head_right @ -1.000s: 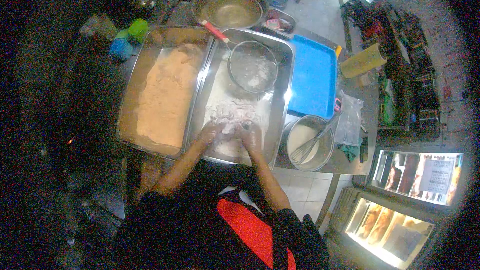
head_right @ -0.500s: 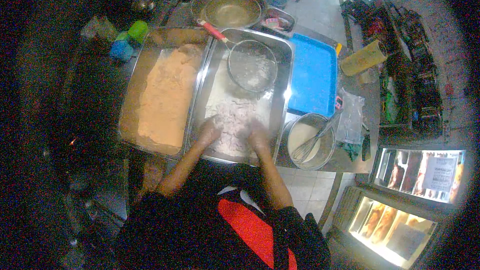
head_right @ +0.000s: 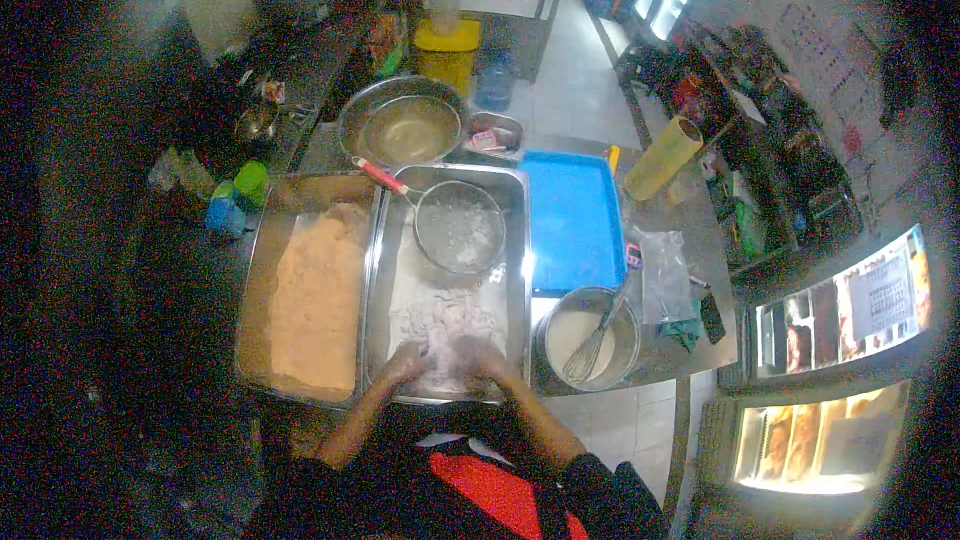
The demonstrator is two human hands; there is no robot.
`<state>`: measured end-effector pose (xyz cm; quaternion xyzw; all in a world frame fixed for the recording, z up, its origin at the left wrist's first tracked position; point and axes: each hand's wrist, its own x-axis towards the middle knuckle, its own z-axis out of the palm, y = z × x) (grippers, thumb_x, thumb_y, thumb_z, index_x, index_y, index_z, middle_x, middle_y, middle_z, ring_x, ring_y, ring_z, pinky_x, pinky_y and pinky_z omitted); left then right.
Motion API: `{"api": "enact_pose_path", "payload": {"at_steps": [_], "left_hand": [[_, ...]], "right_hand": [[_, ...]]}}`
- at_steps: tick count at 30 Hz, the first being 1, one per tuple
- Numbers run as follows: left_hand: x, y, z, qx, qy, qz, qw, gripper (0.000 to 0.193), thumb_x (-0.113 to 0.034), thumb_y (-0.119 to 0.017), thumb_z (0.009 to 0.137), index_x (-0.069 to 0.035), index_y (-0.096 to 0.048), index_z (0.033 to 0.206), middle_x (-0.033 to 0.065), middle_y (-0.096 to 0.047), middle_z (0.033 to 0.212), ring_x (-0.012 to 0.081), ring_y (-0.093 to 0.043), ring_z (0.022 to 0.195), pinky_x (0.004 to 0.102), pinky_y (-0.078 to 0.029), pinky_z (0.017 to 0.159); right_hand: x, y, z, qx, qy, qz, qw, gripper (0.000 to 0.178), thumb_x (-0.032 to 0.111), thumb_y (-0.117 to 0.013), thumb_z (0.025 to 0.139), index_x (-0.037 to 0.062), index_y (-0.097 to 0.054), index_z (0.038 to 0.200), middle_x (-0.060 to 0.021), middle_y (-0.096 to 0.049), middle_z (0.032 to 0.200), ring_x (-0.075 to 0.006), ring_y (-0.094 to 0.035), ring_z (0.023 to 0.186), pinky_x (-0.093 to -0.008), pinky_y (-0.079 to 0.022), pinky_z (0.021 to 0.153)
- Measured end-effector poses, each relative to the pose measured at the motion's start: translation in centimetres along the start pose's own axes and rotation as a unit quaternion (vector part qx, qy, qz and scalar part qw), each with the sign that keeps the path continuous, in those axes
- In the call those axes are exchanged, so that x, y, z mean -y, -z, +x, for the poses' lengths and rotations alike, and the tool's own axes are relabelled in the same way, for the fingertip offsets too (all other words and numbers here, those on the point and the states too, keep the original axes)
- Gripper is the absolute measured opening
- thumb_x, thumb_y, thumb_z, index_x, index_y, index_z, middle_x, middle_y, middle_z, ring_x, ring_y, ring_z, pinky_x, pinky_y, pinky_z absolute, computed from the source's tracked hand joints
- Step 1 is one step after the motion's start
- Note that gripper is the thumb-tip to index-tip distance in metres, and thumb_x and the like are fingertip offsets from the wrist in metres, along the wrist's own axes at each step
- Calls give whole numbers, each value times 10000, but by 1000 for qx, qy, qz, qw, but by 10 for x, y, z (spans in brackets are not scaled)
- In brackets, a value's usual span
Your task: The person breads meat strips by hand in a tray of flour, places them into a strainer, dips the strainer into a bowl of liquid, and returns the meat to the tray. The person then coats the meat strips in the flour again.
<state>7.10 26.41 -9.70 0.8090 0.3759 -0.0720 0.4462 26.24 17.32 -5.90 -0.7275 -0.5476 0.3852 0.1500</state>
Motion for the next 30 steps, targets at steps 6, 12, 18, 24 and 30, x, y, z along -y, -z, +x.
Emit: {"api": "enact_pose_path", "payload": {"at_steps": [6, 12, 18, 24, 30], "left_hand": [[40, -35, 12, 12, -5, 97, 995, 439, -356, -656, 726, 4, -647, 977, 261, -632, 1002, 371, -617, 958, 440, -473, 844], [-3, 2, -9, 82, -56, -94, 991, 445, -367, -655, 775, 13, -649, 1007, 204, -662, 962, 307, -638, 890, 391, -490, 802], [-9, -4, -7, -79, -43, -241, 966, 403, -361, -665, 806, -5, -645, 992, 124, -666, 858, 186, -611, 786, 327, -474, 742], [-3, 1, -17, -116, -59, -271, 954, 338, -303, -633, 826, 12, -647, 946, 86, -660, 799, 173, -601, 726, 331, -478, 668], [2, -4, -14, -162, 2, -496, 853, 270, -216, -654, 797, 13, -661, 940, 64, -657, 836, 132, -597, 785, 280, -481, 710]], "right_hand": [[-23, -56, 19, 144, 67, -84, 984, 252, 211, -638, 731, 71, -678, 937, -152, -673, 941, -331, -636, 868, -411, -494, 780], [-25, -24, 5, 37, 10, 163, 986, 273, 257, -694, 805, 17, -656, 928, -79, -672, 822, -166, -616, 734, -306, -495, 689], [-10, -26, 7, -68, -19, 308, 949, 151, 133, -703, 806, 11, -646, 876, -45, -627, 777, -120, -566, 676, -268, -466, 599], [-20, -24, 1, -68, -29, 387, 919, 157, 172, -699, 783, 45, -684, 875, -74, -660, 861, -166, -599, 786, -320, -483, 738], [-14, -15, 7, -78, -23, 316, 945, 174, 125, -696, 790, 19, -652, 922, -67, -650, 881, -155, -596, 777, -296, -487, 723]]}}
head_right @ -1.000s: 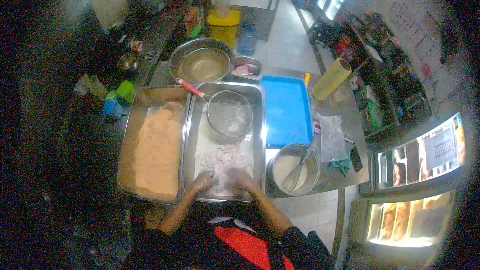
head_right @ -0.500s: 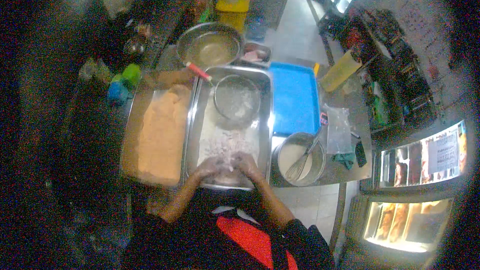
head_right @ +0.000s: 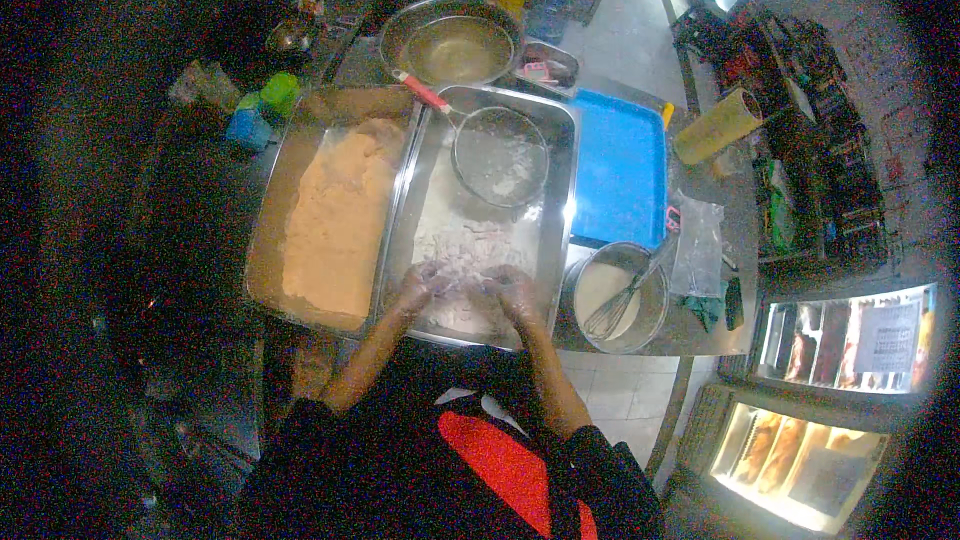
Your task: The person breads meat strips by hand in a tray of flour, places them into a strainer, dips the strainer into a bowl of liquid, and returns the meat to the tray. The person then coats the meat strips in the flour again.
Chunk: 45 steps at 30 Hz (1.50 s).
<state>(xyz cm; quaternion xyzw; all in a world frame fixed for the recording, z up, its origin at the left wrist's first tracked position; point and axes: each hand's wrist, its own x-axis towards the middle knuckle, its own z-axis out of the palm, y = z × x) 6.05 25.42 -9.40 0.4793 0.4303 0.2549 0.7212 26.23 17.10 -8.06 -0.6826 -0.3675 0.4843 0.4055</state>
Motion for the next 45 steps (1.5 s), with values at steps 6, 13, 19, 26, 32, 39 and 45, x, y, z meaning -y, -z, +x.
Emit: {"api": "enact_pose_path", "payload": {"at_steps": [6, 13, 19, 26, 32, 39, 45], "left_hand": [[-42, -12, -5, -4, -11, 271, 962, 304, -228, -694, 783, 6, -662, 974, 122, -674, 919, 209, -633, 839, 320, -495, 755], [-38, -21, -5, 64, 8, 177, 982, 322, -264, -704, 793, 9, -660, 957, 89, -672, 839, 151, -618, 770, 301, -489, 713], [-48, -19, -13, 37, -24, 102, 994, 250, -200, -704, 783, 16, -653, 897, 66, -659, 812, 127, -594, 741, 285, -480, 694], [-46, -21, -11, 10, -52, 156, 986, 214, -173, -711, 774, 10, -640, 861, 81, -653, 801, 140, -586, 728, 285, -474, 680], [-9, -6, -5, -75, -73, 185, 977, 158, -130, -702, 780, -6, -635, 852, 76, -641, 782, 135, -574, 734, 291, -472, 685], [8, -5, 3, -80, -105, 140, 981, 174, -126, -632, 800, 5, -626, 914, 162, -642, 872, 244, -609, 809, 352, -480, 743], [-12, -2, 13, 1, -49, 447, 893, 263, -190, -602, 797, 2, -628, 974, 190, -639, 965, 309, -615, 901, 408, -469, 844]], "right_hand": [[25, -7, -6, -17, 28, 97, 995, 190, 72, -705, 781, -4, -640, 943, -52, -638, 848, -128, -587, 708, -277, -496, 664], [26, -12, -8, -25, 30, 48, 998, 217, 140, -689, 799, 15, -652, 972, -40, -640, 887, -109, -578, 722, -266, -486, 644], [-1, -8, -2, -48, 72, 36, 996, 351, 271, -702, 802, 22, -646, 1042, -96, -657, 967, -176, -598, 864, -320, -488, 776], [-2, -17, 4, 9, 18, 60, 998, 255, 196, -713, 819, 2, -642, 968, -48, -632, 857, -115, -576, 745, -249, -488, 673], [3, -6, -3, -10, 9, 167, 986, 172, 150, -687, 827, 11, -632, 913, -1, -598, 757, -97, -547, 686, -247, -463, 626], [-2, -12, 5, -95, 32, 94, 991, 194, 236, -648, 870, 47, -612, 895, -35, -623, 823, -131, -564, 748, -289, -463, 695], [-35, -4, 32, 39, 262, -257, 930, 235, 217, -597, 872, 8, -642, 968, -137, -672, 949, -282, -632, 878, -377, -506, 758]]}}
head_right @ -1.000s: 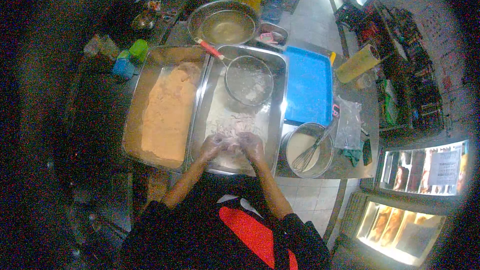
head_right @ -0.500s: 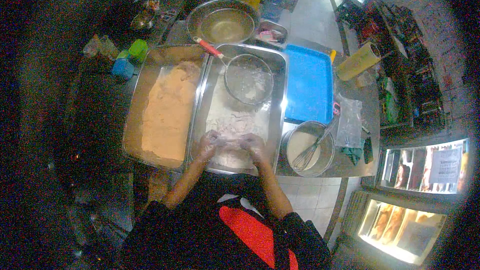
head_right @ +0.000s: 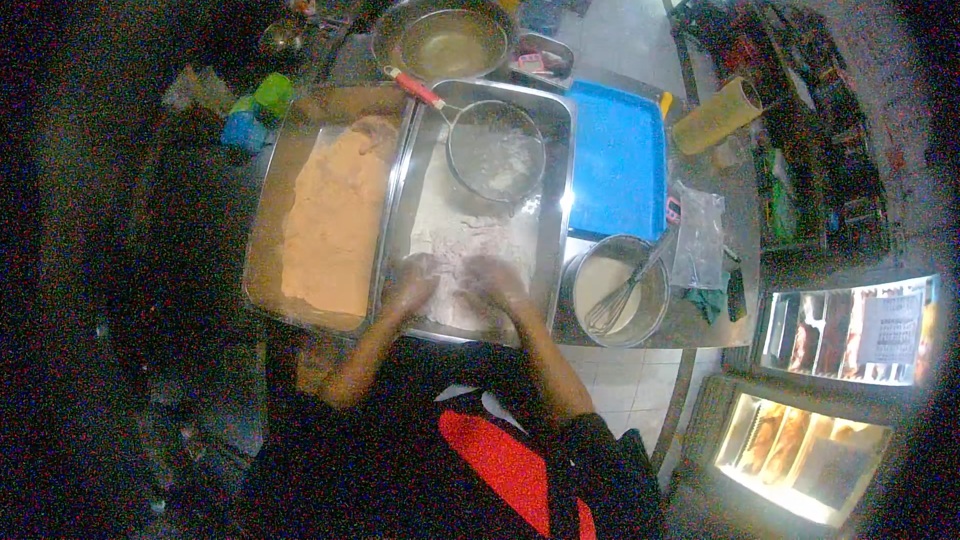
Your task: The person breads meat strips by hand in a tray of flour, places them into a strainer, dips the strainer into a bowl of liquid, and returns the meat to the tray. The person then coats the meat strips in the flour again.
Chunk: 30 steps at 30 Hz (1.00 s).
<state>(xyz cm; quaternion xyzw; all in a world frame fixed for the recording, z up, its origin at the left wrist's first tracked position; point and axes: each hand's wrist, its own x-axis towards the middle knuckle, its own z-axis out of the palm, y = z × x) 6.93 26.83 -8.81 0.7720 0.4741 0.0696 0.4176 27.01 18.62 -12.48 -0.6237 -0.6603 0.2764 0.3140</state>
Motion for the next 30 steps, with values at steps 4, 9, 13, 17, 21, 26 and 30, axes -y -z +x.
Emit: {"api": "enact_pose_path", "payload": {"at_steps": [4, 9, 13, 17, 21, 26, 30], "left_hand": [[49, -44, 16, 202, -27, 249, 947, 260, -194, -583, 741, -10, -660, 908, 212, -655, 923, 343, -641, 877, 456, -488, 807], [26, -29, 19, 151, -25, 148, 977, 344, -256, -559, 758, 5, -674, 951, 239, -656, 965, 363, -645, 911, 458, -496, 811], [-11, -4, 5, 134, 89, 132, 978, 373, -294, -572, 776, 21, -670, 950, 254, -656, 944, 382, -647, 892, 480, -495, 798], [32, -26, 11, 214, 29, 209, 954, 386, -301, -621, 731, 23, -671, 935, 248, -658, 917, 375, -652, 871, 469, -500, 784], [26, -39, 12, 258, -55, 267, 927, 401, -297, -666, 673, 19, -673, 920, 234, -663, 889, 364, -655, 860, 454, -505, 768], [0, -13, 18, 228, -14, 117, 966, 379, -338, -657, 700, -47, -685, 941, 204, -666, 941, 362, -647, 886, 433, -509, 782], [1, 1, 22, 189, 37, 149, 970, 433, -333, -649, 715, 17, -667, 969, 237, -652, 983, 358, -643, 931, 439, -499, 825]], "right_hand": [[16, -62, 8, 83, 26, -248, 965, 288, 246, -546, 890, 25, -648, 1043, -172, -660, 1023, -319, -628, 945, -370, -497, 830], [-35, -58, 1, 156, -45, -145, 976, 450, 334, -592, 821, 75, -587, 1190, -199, -643, 1016, -391, -626, 863, -460, -493, 825], [9, 4, 12, 212, -181, -115, 954, 524, 468, -597, 803, 5, -636, 1044, -180, -651, 1037, -351, -619, 955, -427, -481, 856], [35, 18, 13, 279, -205, -151, 926, 551, 452, -644, 765, -15, -599, 1054, -220, -646, 1004, -371, -624, 929, -438, -493, 818], [-6, -26, -18, 304, -254, -161, 904, 614, 317, -705, 722, -9, -491, 1196, -274, -627, 993, -415, -613, 928, -443, -499, 806], [-59, -31, -21, 114, -139, -56, 982, 632, 294, -716, 710, -29, -490, 1203, -250, -636, 999, -393, -609, 954, -427, -477, 845], [-33, 20, 30, 352, -143, -203, 903, 752, 441, -715, 705, -26, -482, 1246, -263, -554, 1181, -346, -518, 1135, -411, -400, 969]]}}
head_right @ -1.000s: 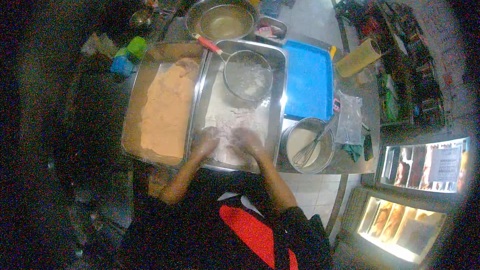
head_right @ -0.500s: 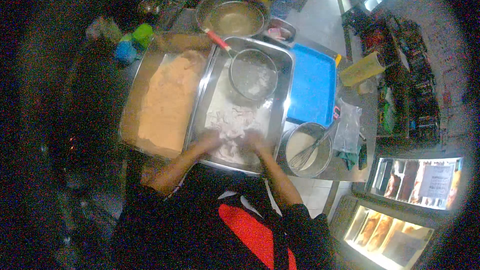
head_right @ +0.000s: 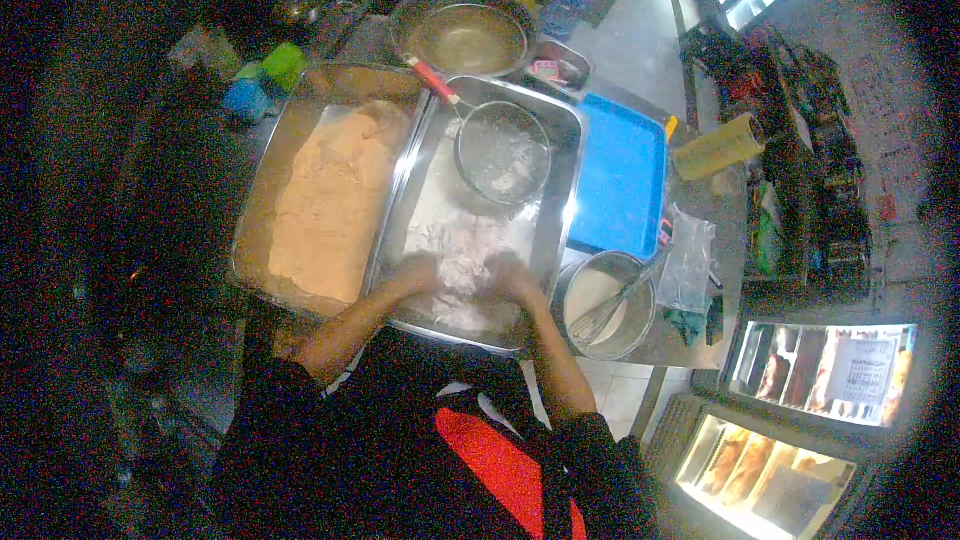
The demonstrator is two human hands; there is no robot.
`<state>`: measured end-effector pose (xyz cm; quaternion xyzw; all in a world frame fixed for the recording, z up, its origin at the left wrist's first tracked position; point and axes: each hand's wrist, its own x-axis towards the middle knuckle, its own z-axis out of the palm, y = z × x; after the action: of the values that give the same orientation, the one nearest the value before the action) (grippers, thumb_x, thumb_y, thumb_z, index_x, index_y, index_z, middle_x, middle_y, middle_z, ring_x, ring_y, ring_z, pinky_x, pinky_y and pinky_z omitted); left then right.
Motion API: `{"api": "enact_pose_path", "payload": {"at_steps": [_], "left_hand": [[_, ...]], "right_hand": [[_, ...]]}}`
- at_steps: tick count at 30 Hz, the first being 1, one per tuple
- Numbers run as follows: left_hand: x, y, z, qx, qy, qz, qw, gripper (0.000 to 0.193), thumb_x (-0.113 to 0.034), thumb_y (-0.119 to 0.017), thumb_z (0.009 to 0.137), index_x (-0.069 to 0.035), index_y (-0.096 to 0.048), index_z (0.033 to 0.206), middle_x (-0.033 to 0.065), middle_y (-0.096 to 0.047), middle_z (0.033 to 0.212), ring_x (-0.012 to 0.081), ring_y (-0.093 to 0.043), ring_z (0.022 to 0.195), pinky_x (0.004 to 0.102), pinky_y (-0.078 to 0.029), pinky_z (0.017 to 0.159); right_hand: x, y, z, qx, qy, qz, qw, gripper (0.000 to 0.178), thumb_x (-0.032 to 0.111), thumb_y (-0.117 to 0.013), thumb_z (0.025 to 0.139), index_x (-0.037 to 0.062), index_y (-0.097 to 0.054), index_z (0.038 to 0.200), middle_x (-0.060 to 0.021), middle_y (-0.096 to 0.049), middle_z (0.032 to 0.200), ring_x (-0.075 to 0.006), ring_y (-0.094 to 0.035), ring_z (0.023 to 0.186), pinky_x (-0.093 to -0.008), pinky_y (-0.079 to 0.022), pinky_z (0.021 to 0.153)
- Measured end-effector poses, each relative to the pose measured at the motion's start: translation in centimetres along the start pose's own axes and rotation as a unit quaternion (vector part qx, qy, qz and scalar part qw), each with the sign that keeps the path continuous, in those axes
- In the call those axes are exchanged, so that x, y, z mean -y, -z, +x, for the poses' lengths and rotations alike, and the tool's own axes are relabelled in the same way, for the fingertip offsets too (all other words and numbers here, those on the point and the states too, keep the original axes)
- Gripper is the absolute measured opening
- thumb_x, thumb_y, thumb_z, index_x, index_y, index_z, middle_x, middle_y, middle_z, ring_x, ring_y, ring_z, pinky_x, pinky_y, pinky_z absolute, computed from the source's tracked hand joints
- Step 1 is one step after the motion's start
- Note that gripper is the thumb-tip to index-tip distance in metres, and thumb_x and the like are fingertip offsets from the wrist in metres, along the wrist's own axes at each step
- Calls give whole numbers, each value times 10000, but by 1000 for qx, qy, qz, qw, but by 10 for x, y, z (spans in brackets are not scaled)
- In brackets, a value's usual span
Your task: The person breads meat strips by hand in a tray of flour, places them into a strainer, dips the strainer into a bowl of liquid, and returns the meat to the tray. The person then coats the meat strips in the flour again.
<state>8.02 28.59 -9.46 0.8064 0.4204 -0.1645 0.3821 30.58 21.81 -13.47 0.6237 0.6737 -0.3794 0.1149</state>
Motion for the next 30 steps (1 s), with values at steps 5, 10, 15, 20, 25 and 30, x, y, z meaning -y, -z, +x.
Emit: {"api": "enact_pose_path", "payload": {"at_steps": [5, 10, 15, 20, 25, 30], "left_hand": [[34, -56, 53, 38, 24, 43, 998, 449, -234, -653, 685, 81, -641, 1005, 271, -624, 1068, 364, -621, 1002, 472, -479, 867], [49, -71, 38, 79, -196, 33, 977, 356, -202, -683, 667, -8, -679, 965, 197, -667, 997, 343, -645, 939, 445, -500, 820], [8, -16, 8, 35, -63, 36, 997, 345, -273, -668, 686, -4, -686, 901, 215, -669, 945, 353, -650, 894, 451, -508, 790], [-3, -24, -26, -222, 13, 95, 970, 220, -182, -625, 725, -16, -698, 849, 204, -673, 884, 326, -666, 848, 446, -515, 771], [-25, -37, -15, 51, -47, 84, 994, 195, -153, -621, 716, -2, -700, 810, 208, -673, 892, 356, -663, 850, 454, -524, 747], [-25, -74, 19, 23, -126, 78, 989, 206, -149, -586, 748, 2, -696, 835, 203, -673, 864, 347, -660, 795, 447, -518, 720]], "right_hand": [[10, -29, 41, -311, 70, -58, 946, 798, 474, -682, 742, 14, -418, 1339, -272, -467, 1297, -435, -472, 1177, -456, -382, 1001], [71, -36, 9, -82, 73, 71, 991, 811, 359, -766, 666, 119, -424, 1362, -300, -509, 1230, -435, -569, 1040, -444, -410, 975], [47, -12, -20, -36, -3, 137, 990, 636, 319, -736, 707, 58, -510, 1242, -284, -577, 1120, -391, -562, 1078, -421, -440, 931], [49, 10, -34, -229, -124, 184, 948, 602, 416, -681, 752, -21, -543, 1142, -221, -621, 1068, -351, -563, 1088, -430, -449, 888], [5, -39, -41, -213, -13, 153, 965, 419, 354, -662, 764, 13, -637, 1007, -200, -649, 980, -333, -616, 955, -420, -481, 811], [29, -52, -61, -171, -6, 160, 972, 279, 266, -647, 785, 122, -668, 1024, -121, -678, 913, -262, -644, 819, -366, -507, 749]]}}
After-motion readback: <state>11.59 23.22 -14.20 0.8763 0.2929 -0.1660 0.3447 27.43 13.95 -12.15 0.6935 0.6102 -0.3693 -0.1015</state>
